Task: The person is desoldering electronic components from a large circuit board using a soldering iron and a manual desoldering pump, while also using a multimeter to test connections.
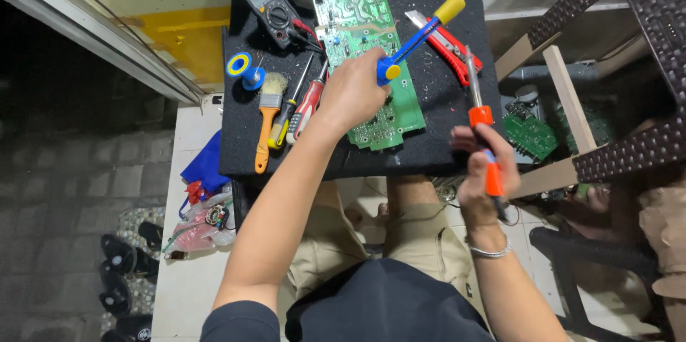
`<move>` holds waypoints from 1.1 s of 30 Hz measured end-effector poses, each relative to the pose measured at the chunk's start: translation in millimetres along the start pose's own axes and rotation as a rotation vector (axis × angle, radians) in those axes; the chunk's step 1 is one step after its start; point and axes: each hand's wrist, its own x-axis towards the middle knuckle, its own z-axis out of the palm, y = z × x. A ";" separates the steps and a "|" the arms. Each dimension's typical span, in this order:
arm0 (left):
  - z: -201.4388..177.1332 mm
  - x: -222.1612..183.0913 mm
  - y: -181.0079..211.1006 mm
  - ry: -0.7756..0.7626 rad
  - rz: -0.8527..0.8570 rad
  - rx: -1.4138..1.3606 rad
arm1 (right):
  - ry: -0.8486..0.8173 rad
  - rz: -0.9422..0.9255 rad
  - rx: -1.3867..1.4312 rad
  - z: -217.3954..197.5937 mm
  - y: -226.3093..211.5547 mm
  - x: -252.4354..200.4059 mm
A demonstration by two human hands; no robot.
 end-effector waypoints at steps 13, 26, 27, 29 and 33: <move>-26.9 -41.2 31.8 0.694 0.372 -1.065 | -0.253 0.558 0.336 -68.4 29.7 55.4; 8.0 -4.3 11.1 0.904 0.334 -1.188 | -0.375 0.539 0.200 -71.7 32.5 53.3; 8.8 -2.9 10.8 0.896 0.334 -1.167 | -0.388 0.521 0.187 -71.7 32.5 53.5; 10.1 -4.0 12.0 0.885 0.326 -1.161 | -0.386 0.520 0.185 -72.6 32.4 51.9; 11.1 -2.7 12.5 0.871 0.319 -1.149 | -0.373 0.511 0.185 -73.5 34.3 50.2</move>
